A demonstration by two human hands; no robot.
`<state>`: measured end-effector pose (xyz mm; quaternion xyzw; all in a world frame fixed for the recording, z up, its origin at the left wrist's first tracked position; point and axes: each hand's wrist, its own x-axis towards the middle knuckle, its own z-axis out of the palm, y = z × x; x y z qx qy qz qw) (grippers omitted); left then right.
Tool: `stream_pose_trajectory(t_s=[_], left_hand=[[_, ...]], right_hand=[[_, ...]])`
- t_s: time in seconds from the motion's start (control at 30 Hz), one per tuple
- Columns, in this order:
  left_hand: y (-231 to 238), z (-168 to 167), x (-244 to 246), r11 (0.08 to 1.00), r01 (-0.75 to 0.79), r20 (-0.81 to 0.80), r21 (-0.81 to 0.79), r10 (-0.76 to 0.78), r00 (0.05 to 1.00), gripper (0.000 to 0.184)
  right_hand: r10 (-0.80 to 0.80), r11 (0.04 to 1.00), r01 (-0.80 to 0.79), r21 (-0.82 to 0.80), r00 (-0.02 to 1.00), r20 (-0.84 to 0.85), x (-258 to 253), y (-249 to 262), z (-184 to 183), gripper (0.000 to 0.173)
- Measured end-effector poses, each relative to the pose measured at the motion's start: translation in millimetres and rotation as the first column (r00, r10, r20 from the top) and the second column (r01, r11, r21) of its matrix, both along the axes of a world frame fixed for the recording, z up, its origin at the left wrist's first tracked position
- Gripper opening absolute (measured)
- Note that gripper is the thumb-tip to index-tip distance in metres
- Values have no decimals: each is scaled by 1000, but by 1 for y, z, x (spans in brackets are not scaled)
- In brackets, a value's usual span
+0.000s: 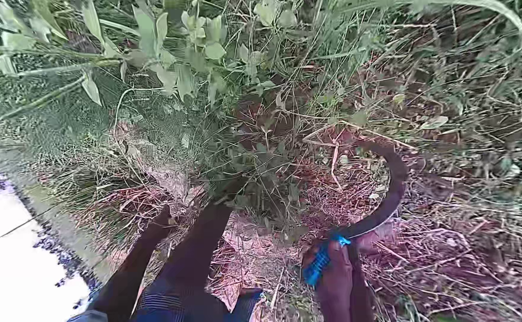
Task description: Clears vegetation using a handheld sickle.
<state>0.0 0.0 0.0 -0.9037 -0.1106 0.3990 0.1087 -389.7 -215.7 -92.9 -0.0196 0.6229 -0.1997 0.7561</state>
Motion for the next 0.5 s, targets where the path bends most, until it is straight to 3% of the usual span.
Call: stream_pose_trajectory(t_s=[0.03, 0.07, 0.1, 0.13, 0.2, 0.23, 0.27, 0.33, 0.43, 0.47, 0.5], left_hand=[[29, -13, 16, 979, 205, 43, -17, -204, 978, 58], [13, -11, 30, 964, 258, -51, 68, -255, 966, 61], [-20, -4, 35, 937, 315, -123, 150, -299, 946, 60], [-62, 9, 29, 920, 364, -97, 149, -352, 931, 57], [-134, 38, 7, 858, 508, 48, -79, -506, 861, 50], [-159, 44, -9, 752, 590, 163, -294, -569, 806, 44], [-183, 41, -28, 587, 618, 253, -523, -585, 770, 37], [-243, 15, -84, 228, 535, 269, -813, -668, 694, 33], [-353, -58, -194, -184, 501, 420, -846, -809, 411, 49], [-389, -87, -223, -247, 535, 462, -808, -829, 316, 63], [-419, -117, -244, -253, 598, 457, -761, -862, 218, 80]], right_hand=[[-2, 1000, 2, -10, 1000, -8, 0, -1, -1, 25], [-7, 1000, 7, -19, 1000, -8, -2, -1, -2, 27], [-7, 1000, 6, -23, 1000, -14, -4, -2, -3, 27], [4, 1000, -4, -20, 1000, -23, -5, -3, -3, 27], [30, 999, -31, -14, 998, -62, -7, -8, -3, 28], [43, 999, -44, -13, 996, -84, -9, -10, -2, 28], [42, 999, -43, -8, 993, -111, -10, -11, -1, 30], [22, 1000, -25, -11, 986, -167, -11, -12, -1, 32], [-59, 998, 51, -44, 977, -205, -15, -14, -4, 32], [-83, 996, 76, -40, 974, -209, -18, -16, -4, 32], [-97, 995, 93, -30, 972, -216, -20, -17, -4, 32]])
